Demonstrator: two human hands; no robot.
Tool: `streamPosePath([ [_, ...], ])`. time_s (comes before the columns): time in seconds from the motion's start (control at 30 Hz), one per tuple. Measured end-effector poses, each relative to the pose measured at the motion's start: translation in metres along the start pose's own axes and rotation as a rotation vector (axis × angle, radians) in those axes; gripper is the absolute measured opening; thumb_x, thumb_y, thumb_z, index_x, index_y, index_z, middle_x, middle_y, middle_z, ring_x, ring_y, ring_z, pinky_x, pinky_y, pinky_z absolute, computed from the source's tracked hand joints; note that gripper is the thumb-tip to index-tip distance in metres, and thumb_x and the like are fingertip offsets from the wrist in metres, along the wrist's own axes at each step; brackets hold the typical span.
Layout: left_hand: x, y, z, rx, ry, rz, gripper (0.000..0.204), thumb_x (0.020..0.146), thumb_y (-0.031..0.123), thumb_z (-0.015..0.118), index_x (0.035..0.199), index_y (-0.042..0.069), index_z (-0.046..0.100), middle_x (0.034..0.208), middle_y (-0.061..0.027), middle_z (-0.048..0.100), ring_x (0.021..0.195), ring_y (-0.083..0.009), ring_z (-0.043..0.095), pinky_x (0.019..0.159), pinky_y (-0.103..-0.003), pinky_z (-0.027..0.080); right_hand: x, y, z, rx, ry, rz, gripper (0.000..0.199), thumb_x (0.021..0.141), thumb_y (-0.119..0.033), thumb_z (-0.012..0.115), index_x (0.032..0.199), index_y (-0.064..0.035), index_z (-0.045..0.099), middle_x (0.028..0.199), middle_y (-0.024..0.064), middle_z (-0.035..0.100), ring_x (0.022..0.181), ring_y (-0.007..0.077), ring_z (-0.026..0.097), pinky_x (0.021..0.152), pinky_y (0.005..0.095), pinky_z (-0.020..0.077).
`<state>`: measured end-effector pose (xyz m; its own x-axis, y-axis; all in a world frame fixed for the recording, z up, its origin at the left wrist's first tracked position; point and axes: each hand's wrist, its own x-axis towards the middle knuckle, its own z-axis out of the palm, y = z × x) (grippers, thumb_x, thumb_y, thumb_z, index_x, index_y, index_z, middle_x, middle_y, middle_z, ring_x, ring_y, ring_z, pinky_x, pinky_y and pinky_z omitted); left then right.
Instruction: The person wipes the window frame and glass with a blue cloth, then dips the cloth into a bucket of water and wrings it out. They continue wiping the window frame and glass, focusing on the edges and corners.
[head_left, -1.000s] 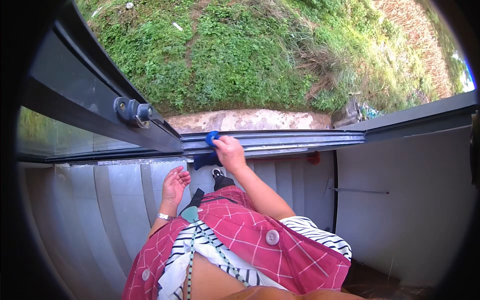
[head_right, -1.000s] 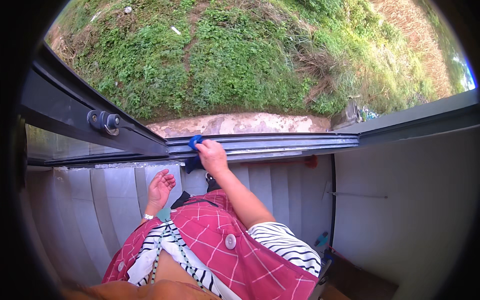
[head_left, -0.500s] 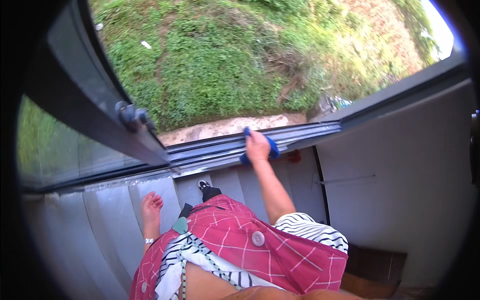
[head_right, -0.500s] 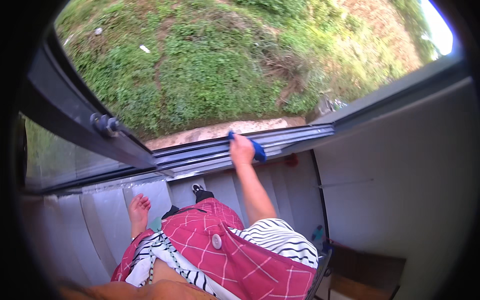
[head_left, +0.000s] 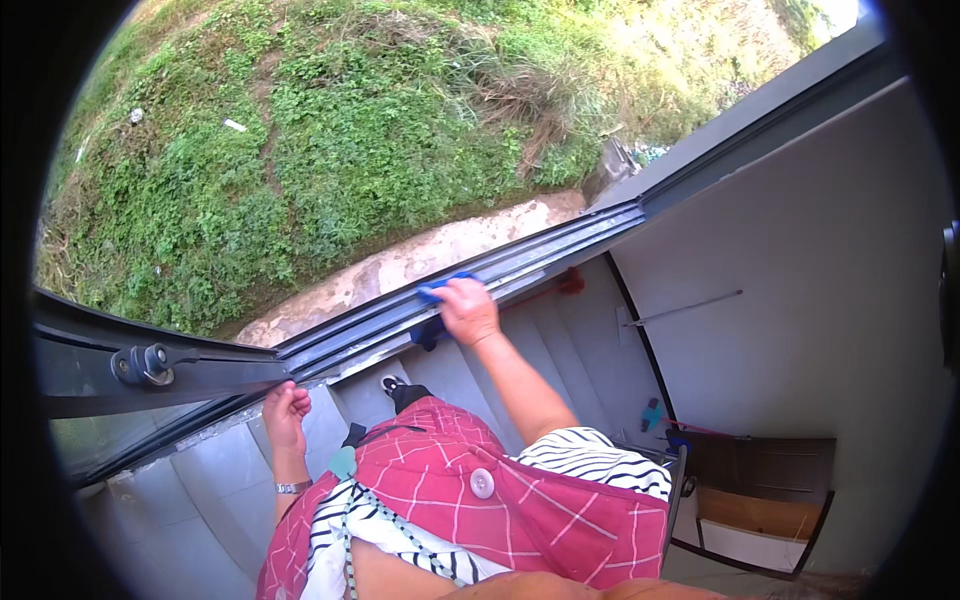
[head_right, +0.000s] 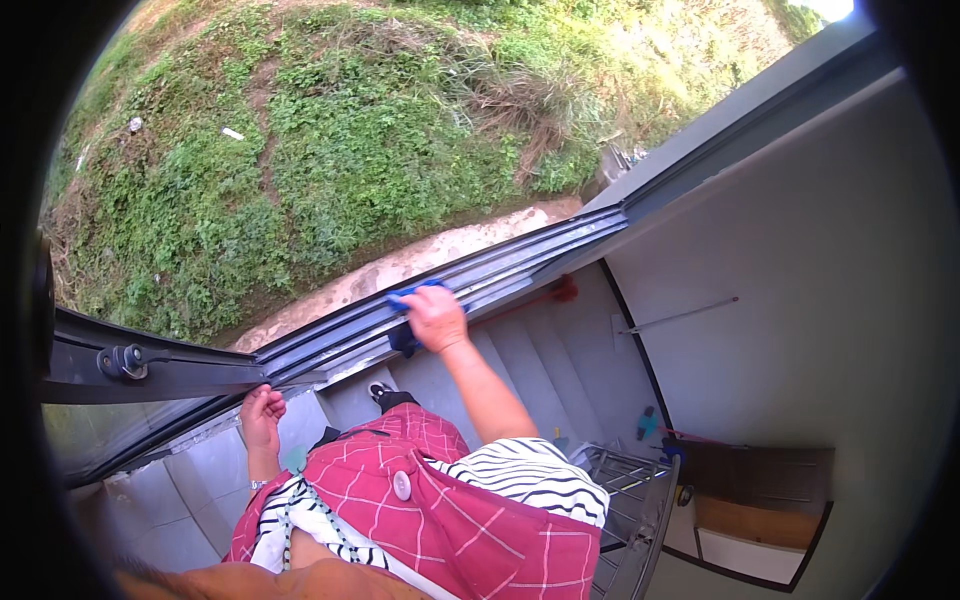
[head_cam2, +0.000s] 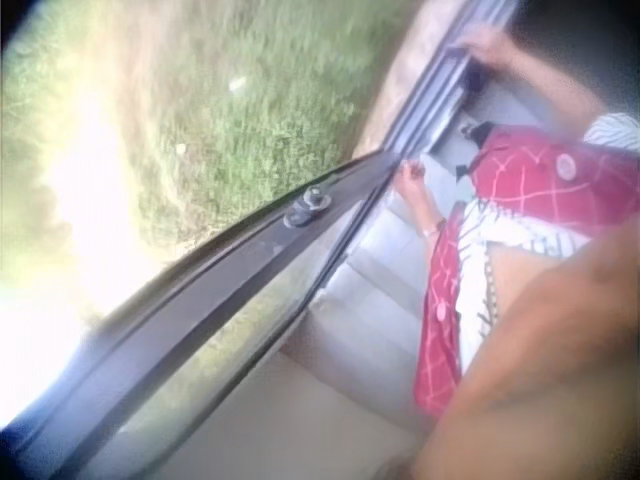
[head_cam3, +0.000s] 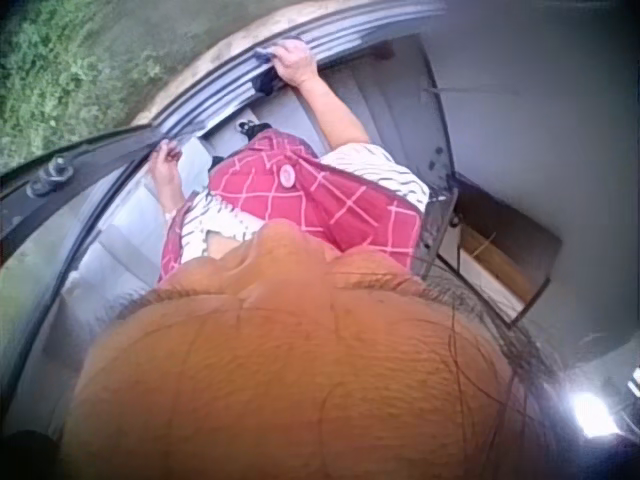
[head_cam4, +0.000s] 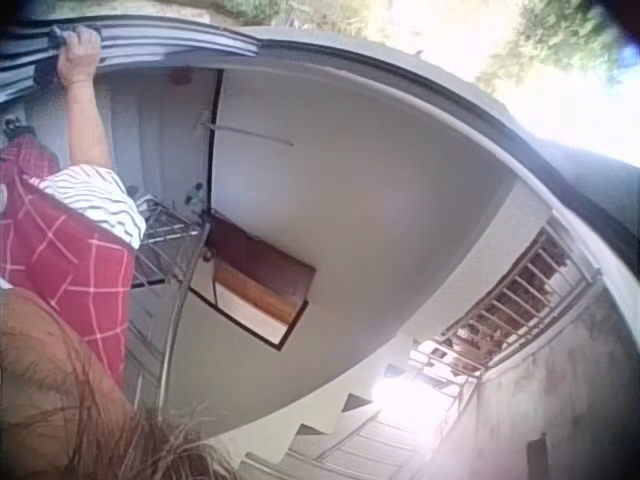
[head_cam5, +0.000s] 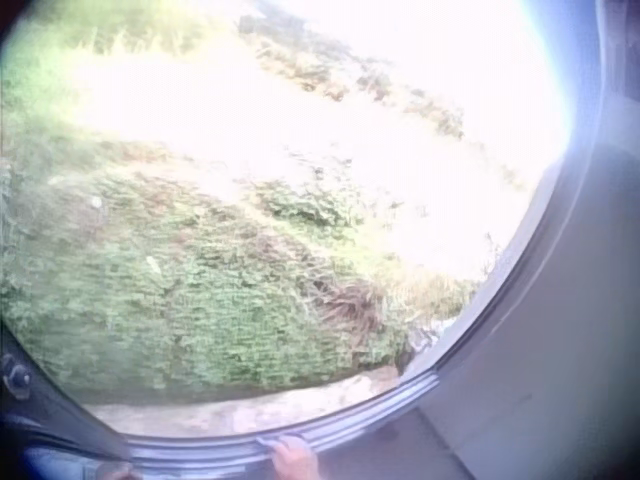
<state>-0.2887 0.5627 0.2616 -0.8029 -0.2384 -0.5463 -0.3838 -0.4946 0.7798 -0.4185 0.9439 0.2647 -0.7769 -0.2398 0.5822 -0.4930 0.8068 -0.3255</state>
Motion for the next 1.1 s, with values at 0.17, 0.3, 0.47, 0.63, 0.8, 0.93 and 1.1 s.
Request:
streamPosePath([
  [0.17, -0.02, -0.021, -0.036, 0.09, 0.098, -0.032, 0.012, 0.09, 0.012, 0.054, 0.098, 0.004, 0.057, 0.078, -0.0091, 0.065, 0.063, -0.0151, 0.062, 0.058, -0.027, 0.05, -0.001, 0.108, -0.054, -0.332, -0.085, 0.146, 0.016, 0.072, -0.006, 0.061, 0.086, -0.0143, 0.063, 0.083, 0.0059, 0.061, 0.085, 0.029, 0.059, 0.081, 0.0409, 0.0467],
  [0.3, -0.033, -0.031, -0.055, 0.084, 0.156, -0.115, 0.01, 0.089, 0.011, 0.053, 0.096, 0.004, 0.056, 0.076, -0.0085, 0.064, 0.062, -0.0141, 0.06, 0.056, -0.026, 0.048, -0.007, 0.213, -0.093, -0.595, -0.007, 0.568, 0.017, 0.085, -0.014, 0.055, 0.097, -0.0088, 0.065, 0.094, 0.016, 0.065, 0.094, 0.0336, 0.061, 0.09, 0.0461, 0.0428],
  [0.47, -0.031, -0.041, -0.059, 0.157, 0.149, -0.165, 0.013, 0.091, 0.018, 0.055, 0.095, 0.006, 0.057, 0.076, -0.0077, 0.064, 0.061, -0.0142, 0.06, 0.056, -0.026, 0.049, 0.012, 0.229, -0.119, -0.133, 0.347, 0.873, 0.023, 0.085, -0.015, 0.047, 0.096, -0.0023, 0.063, 0.087, 0.0212, 0.065, 0.082, 0.0383, 0.061, 0.074, 0.0424, 0.0476],
  [0.63, -0.019, -0.033, -0.028, 0.214, 0.017, -0.145, 0.009, 0.091, 0.013, 0.053, 0.093, 0.005, 0.057, 0.075, -0.0069, 0.065, 0.061, -0.0119, 0.059, 0.055, -0.024, 0.048, -0.026, 0.152, -0.161, 0.791, 0.82, 0.995, 0.019, 0.093, -0.01, 0.049, 0.109, -0.0042, 0.058, 0.095, 0.0068, 0.062, 0.08, 0.0169, 0.062, 0.067, 0.0285, 0.0525],
  [0.8, -0.016, -0.022, 0.02, 0.413, -0.219, -0.107, 0.012, 0.089, 0.013, 0.054, 0.096, 0.003, 0.057, 0.076, -0.0078, 0.065, 0.061, -0.012, 0.059, 0.057, -0.023, 0.047, -0.033, 0.075, -0.21, 1.125, 1.025, 0.627, 0.02, 0.094, -0.018, 0.054, 0.111, -0.0054, 0.056, 0.099, 0.0068, 0.062, 0.091, 0.0174, 0.06, 0.082, 0.0313, 0.0497],
  [0.93, -0.006, -0.044, 0.041, 0.49, -0.484, -0.125, 0.025, 0.084, 0.012, 0.061, 0.106, 0.003, 0.057, 0.087, -0.0102, 0.066, 0.071, -0.0127, 0.061, 0.062, -0.024, 0.049, -0.012, 0.018, -0.233, 1.335, 0.877, 0.42, 0.023, 0.095, -0.026, 0.053, 0.111, -0.0106, 0.057, 0.105, 0.0044, 0.063, 0.099, 0.022, 0.059, 0.092, 0.04, 0.0455],
  [1.1, -0.025, -0.036, 0.12, 0.667, -0.839, 0.188, 0.07, 0.081, 0.017, 0.068, 0.142, 0.015, 0.034, 0.134, -0.0148, 0.045, 0.116, -0.0241, 0.049, 0.088, -0.036, 0.045, 0.012, -0.072, -0.197, 1.657, 0.618, 0.565, 0.021, 0.096, -0.029, 0.047, 0.096, -0.0103, 0.056, 0.089, 0.003, 0.055, 0.088, 0.0199, 0.057, 0.087, 0.0392, 0.0488],
])
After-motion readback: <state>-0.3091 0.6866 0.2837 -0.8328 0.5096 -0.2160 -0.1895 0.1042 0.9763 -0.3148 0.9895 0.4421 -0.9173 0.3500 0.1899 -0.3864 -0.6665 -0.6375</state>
